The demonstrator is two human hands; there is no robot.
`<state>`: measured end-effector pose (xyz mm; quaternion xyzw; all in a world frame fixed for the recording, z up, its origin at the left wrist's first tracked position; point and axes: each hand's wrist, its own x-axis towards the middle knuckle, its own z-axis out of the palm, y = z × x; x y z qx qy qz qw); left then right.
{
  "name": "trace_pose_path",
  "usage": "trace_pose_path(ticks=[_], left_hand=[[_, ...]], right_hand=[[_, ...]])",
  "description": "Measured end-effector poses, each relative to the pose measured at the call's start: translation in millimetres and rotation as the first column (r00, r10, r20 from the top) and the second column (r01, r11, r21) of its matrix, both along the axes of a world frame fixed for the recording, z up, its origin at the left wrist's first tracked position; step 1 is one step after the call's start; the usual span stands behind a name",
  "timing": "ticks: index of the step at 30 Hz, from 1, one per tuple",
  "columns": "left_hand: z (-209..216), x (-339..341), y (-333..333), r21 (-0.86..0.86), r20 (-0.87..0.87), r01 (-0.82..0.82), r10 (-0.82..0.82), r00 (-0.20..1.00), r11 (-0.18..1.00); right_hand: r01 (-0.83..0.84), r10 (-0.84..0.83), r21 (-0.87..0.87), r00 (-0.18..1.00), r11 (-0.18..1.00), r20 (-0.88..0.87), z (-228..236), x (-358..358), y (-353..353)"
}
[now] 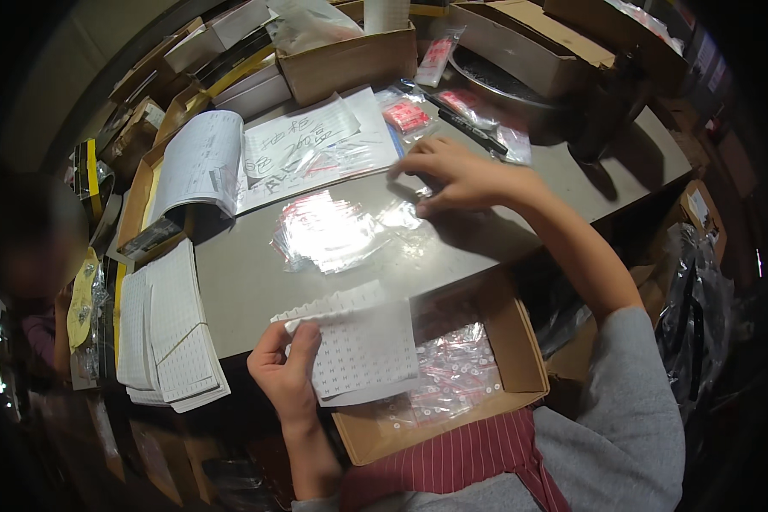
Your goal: The person repeatedly peels small adhesive stickers from a perforated sheet and places them into a cardboard box. The person handles the sticker sheet with both hands, separating individual stickers one at a time.
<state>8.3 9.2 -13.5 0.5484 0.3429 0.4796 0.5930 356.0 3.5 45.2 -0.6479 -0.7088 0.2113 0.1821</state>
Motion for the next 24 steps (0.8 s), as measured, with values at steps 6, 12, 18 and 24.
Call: trace_pose_path(ticks=[6, 12, 18, 24], left_hand=[[-8.1, -22.6, -9.2, -0.104, 0.131, -0.020, 0.033, 0.991, 0.994], [-5.8, -23.5, -14.5, -0.091, 0.154, -0.036, 0.050, 0.987, 0.995], [0.8, -18.2, -22.9, -0.034, 0.021, -0.016, 0.017, 1.000, 0.999], [1.2, -2.5, -32.3, 0.229, -0.307, 0.107, -0.033, 0.951, 0.968]], right_hand=[[-0.173, 0.181, 0.178, 0.983, 0.969, -0.030, -33.4, 2.8, -63.1], [-0.393, 0.423, 0.171, 0.884, 0.903, -0.201, -31.0, -55.2, -106.4], [-0.088, 0.180, 0.183, 0.793, 0.979, -0.583, -9.7, -68.4, -108.4], [-0.253, 0.316, 0.331, 0.936, 0.909, -0.152, -4.6, -96.0, -82.3]])
